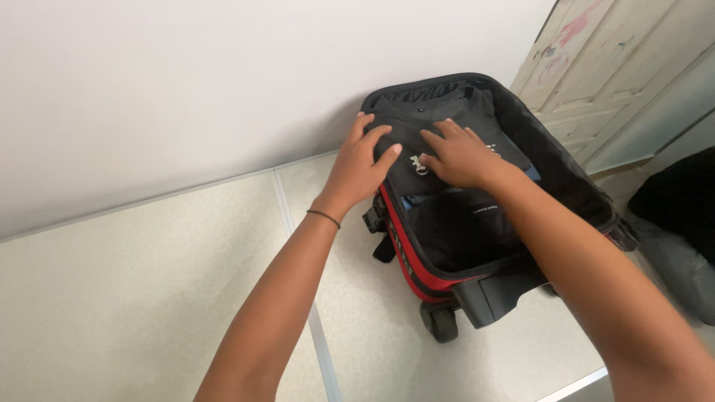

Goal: The person folds a black t-shirt by hand on a white table, tucking the bottom and folding the sleeves and sides toward the middle. They roll the shirt into a rectangle, place it inside a red suitcase, and then pick up another black garment from a chair to begin folding it.

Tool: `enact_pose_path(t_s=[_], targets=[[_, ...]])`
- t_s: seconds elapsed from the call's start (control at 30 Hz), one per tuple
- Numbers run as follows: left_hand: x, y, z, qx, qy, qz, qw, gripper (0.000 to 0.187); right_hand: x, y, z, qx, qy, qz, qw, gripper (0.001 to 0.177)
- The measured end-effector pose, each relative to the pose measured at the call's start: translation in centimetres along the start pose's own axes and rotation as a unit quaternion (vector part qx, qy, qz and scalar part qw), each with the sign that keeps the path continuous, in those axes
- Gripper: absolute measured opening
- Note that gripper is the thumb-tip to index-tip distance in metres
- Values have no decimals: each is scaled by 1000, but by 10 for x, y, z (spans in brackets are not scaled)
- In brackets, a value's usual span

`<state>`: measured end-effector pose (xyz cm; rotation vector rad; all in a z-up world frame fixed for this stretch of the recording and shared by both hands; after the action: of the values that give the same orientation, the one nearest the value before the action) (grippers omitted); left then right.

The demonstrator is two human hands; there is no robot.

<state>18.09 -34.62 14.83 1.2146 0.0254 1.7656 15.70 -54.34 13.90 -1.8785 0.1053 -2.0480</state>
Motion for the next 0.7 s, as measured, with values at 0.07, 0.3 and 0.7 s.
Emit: enact_pose_path(t_s=[0.07, 0.3, 0.7], targets=[[21, -15, -25, 3, 17, -27, 999, 48, 3, -41, 0, 55, 32, 63, 996, 56], [95, -85, -144, 51, -19, 158, 986, 39, -32, -196, -6, 176, 10, 59, 983, 56], [182, -168, -347, 176, -34, 341, 923, 34, -221, -331, -40, 184, -141, 80, 969, 62]])
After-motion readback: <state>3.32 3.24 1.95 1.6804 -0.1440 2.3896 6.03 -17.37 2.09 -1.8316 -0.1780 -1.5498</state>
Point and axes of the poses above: each hand's wrist, its own z-axis towards the middle knuckle, its own x-axis out of the back of the hand, y = z × x, the point moved 6 cm from there along z, towards the middle knuckle, and after that the axes turned 11 degrees about z, right-handed, at the moved point
